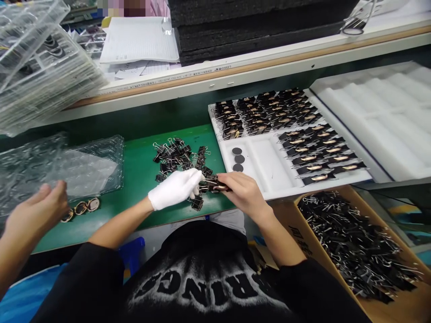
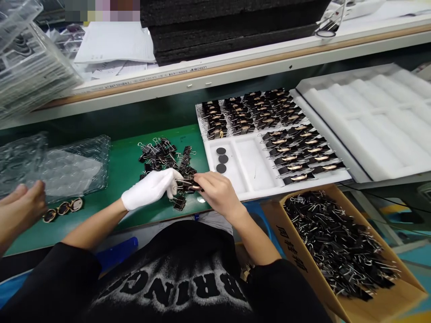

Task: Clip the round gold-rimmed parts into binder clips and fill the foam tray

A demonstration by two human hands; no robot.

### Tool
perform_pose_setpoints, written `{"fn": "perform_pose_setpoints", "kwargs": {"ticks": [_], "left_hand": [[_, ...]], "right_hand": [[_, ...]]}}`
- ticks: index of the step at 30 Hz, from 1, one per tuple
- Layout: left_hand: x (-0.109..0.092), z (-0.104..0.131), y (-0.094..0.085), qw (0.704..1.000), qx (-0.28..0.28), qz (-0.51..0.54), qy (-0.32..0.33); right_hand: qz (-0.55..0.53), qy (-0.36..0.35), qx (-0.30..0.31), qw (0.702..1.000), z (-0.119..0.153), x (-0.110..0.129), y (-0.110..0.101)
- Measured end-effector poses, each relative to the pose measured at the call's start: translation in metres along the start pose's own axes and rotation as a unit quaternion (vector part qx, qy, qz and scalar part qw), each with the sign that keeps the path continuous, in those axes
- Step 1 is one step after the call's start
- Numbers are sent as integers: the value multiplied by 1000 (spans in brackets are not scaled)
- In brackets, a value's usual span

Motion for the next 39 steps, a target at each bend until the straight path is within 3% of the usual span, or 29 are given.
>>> {"fn": "perform_pose_setpoints", "kwargs": {"ticks": [3,5,8,11,14,17,21,24,27,34,39], "left_hand": [[2,-10,20,988,45,131,-65],[-5,-16,29,986,67,144,-48],[-22,-25,34,991,62,117,-6],[-37,-37,40,995,59,86,8],[-49,-63,48,997,54,49,33],[-62,-106,56,993,-5,-78,84],[-80,-170,66,939,-141,-295,108],[-87,-203,73,906,-201,-360,98],[-87,-219,78,884,-252,-380,104],[-74,-238,88,907,-243,-335,78],[-71,-242,94,893,-206,-391,83]], "right_hand": [[167,-115,-111,973,7,4,-6],[219,-118,-167,954,15,-1,-13],[234,-24,-209,949,33,-18,-25],[181,101,-224,952,60,-39,-34],[162,191,-259,933,90,-52,-33],[184,205,-247,929,112,-57,-19],[197,193,-189,942,124,-59,3],[189,196,-184,944,127,-61,9],[165,207,-182,947,127,-63,11],[170,200,-208,942,127,-64,14],[173,198,-201,943,128,-65,16]]}}
Point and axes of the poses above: each hand's wrist, its own z-axis away from the middle knuckle, its own y-axis out of the palm, x = y × z, the point moved 4 cm from there along -z, towards the middle knuckle, and after that the axes turned 11 degrees about z, right-handed, at the moved point
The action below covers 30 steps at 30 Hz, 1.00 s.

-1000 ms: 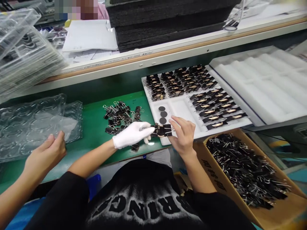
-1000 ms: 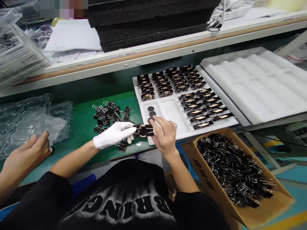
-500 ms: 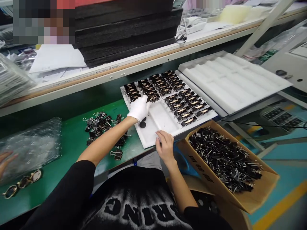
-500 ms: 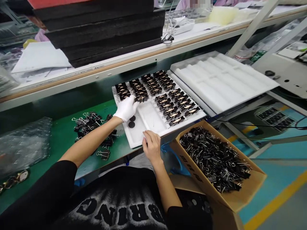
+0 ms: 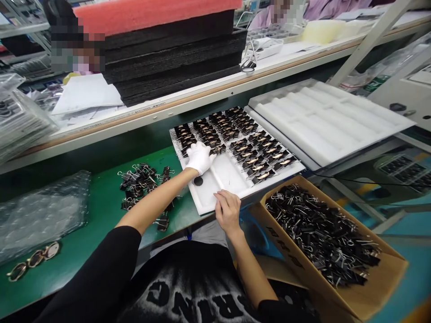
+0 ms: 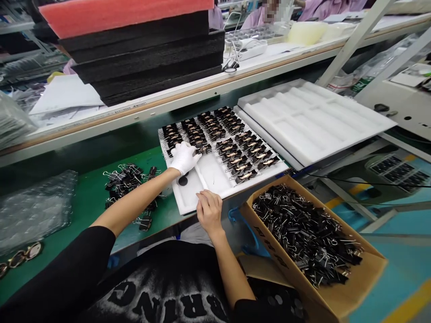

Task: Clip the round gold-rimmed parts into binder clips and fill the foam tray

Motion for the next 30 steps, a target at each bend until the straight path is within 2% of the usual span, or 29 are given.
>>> {"fn": "perform_pose_setpoints", "kwargs": {"ticks": [3,6,9,12,14,15,16,18,20,22,25,27,28,30], "left_hand": [[-6,3,-1,999,-8,-32,13],[-12,13,-11,998,-14,-41,35],[-6,37,-38,996,-9,-32,83],[21,78,-80,993,3,-11,122],[50,111,-109,993,-14,9,118],[67,129,-123,994,-42,19,103],[87,148,-136,993,-85,25,78],[133,190,-156,978,-207,23,2],[184,240,-166,934,-344,-2,-97],[233,298,-168,870,-449,-38,-198],[295,382,-165,811,-479,-90,-324],[327,429,-166,798,-470,-97,-364],[341,448,-167,800,-458,-96,-376],[365,473,-170,824,-400,-90,-391]], "right_hand": [[6,-1,-6,1000,0,0,-1],[5,-6,-6,1000,0,-1,-2],[3,-18,-9,1000,2,-2,-3],[20,-28,-17,999,3,-3,-6],[35,-33,-17,999,2,-4,-8],[42,-37,-15,998,1,-4,-9],[48,-45,-15,998,0,-5,-10],[64,-65,-11,996,-4,-6,-12],[72,-83,-2,994,-10,-7,-13],[72,-92,2,993,-17,-9,-15],[75,-90,5,993,-30,-10,-14],[73,-82,9,994,-42,-10,-9],[69,-77,19,994,-48,-9,-5],[58,-68,38,995,-61,-5,6]]}}
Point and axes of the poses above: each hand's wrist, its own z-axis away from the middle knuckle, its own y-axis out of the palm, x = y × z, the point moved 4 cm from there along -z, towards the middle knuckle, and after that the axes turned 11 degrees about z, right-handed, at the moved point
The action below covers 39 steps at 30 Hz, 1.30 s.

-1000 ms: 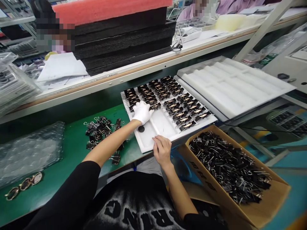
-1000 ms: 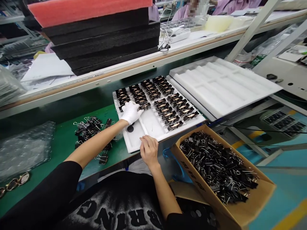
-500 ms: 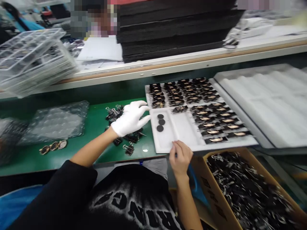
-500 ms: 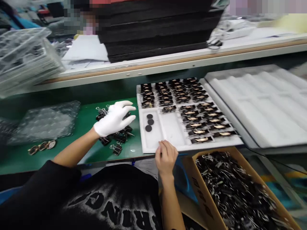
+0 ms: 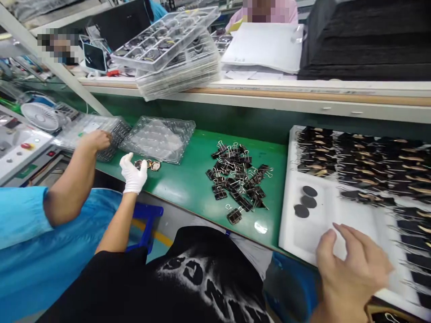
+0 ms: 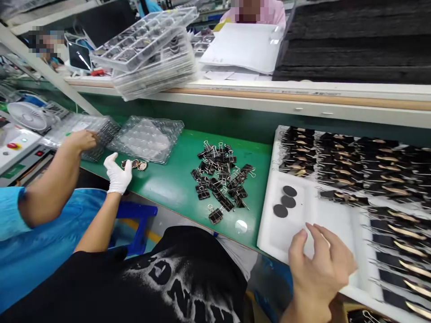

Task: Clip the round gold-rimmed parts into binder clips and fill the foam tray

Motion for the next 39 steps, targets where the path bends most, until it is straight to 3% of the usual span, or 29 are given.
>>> {"fn": "perform_pose_setpoints", "kwargs": {"ticks": [4,6,8,13,18,21,24,28,32,39], "left_hand": [[27,-11,12,977,201,-69,20],[25,-11,19,963,250,-98,29],[15,-5,22,960,257,-107,43],[-37,39,29,961,245,-67,111],[-116,83,54,938,309,-30,154],[-152,88,76,950,283,-34,125],[-167,82,95,969,232,-43,76],[-164,74,103,981,179,-50,59],[-142,72,94,985,159,-56,47],[-116,66,80,966,239,-41,86]], "right_hand": [[-13,-26,28,999,-25,16,22],[-8,-58,56,997,-31,26,32],[2,-80,96,992,-31,32,42],[14,-84,189,978,-17,26,62],[-8,-80,193,978,-12,22,65],[-22,-76,188,979,-14,23,60],[-26,-78,196,977,-14,25,56],[-35,-84,203,975,-15,27,52],[-39,-80,210,974,-13,26,50],[-40,-106,225,968,-10,8,41]]}}
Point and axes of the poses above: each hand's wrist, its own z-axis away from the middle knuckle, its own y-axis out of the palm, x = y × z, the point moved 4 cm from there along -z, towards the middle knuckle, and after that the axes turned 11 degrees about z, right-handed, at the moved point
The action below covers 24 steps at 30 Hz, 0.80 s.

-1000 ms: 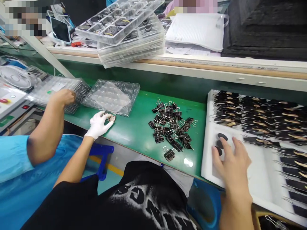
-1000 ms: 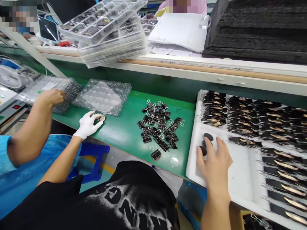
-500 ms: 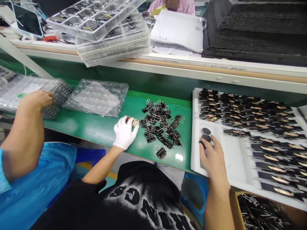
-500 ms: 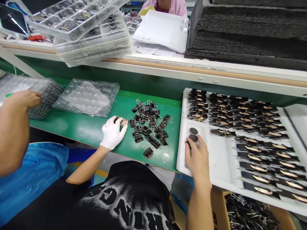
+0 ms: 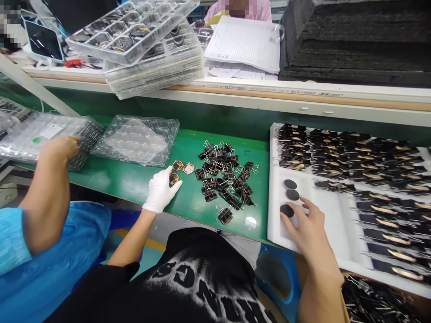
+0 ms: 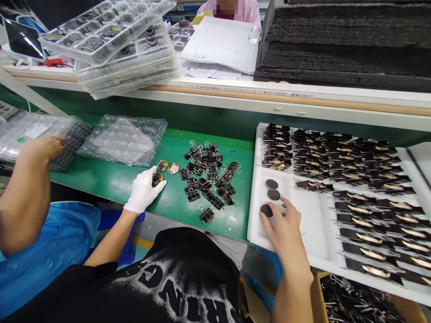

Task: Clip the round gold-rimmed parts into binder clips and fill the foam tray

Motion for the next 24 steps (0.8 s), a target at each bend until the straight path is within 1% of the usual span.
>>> {"fn": "perform_pose_setpoints", "kwargs": {"ticks": [2,5,7,8,10,11,13,14,15,16,18,20,22,24], "left_hand": [[6,-1,-1,999,25,13,16],[15,-3,0,997,41,46,49],[16,-3,0,994,26,70,85],[15,-3,-1,991,10,83,107],[2,-1,-6,981,-32,106,158],[-8,1,-9,974,-54,118,185],[-39,4,-18,956,-80,140,243],[-58,6,-21,947,-82,150,272],[-78,7,-24,937,-74,160,303],[-98,9,-26,926,-60,172,332],[-135,11,-29,902,-44,190,386],[-165,12,-29,878,-33,199,435],[-186,12,-28,857,-18,200,474],[-200,10,-27,846,-3,197,495]], "right_hand": [[-10,20,3,1000,0,-1,-9],[-53,92,-13,994,1,4,-24],[-110,133,-44,984,1,13,-32],[-157,145,-60,975,1,21,-34],[-291,151,-71,942,-2,39,-35],[-369,149,-60,916,-4,51,-33],[-500,132,-11,856,-12,76,-30],[-541,124,10,832,-16,87,-29],[-569,118,24,814,-20,97,-29],[-585,116,33,802,-23,105,-29],[-598,120,34,792,-27,115,-30],[-590,124,21,797,-28,118,-33],[-566,112,1,816,-27,118,-38],[-529,95,-26,843,-25,116,-44]]}}
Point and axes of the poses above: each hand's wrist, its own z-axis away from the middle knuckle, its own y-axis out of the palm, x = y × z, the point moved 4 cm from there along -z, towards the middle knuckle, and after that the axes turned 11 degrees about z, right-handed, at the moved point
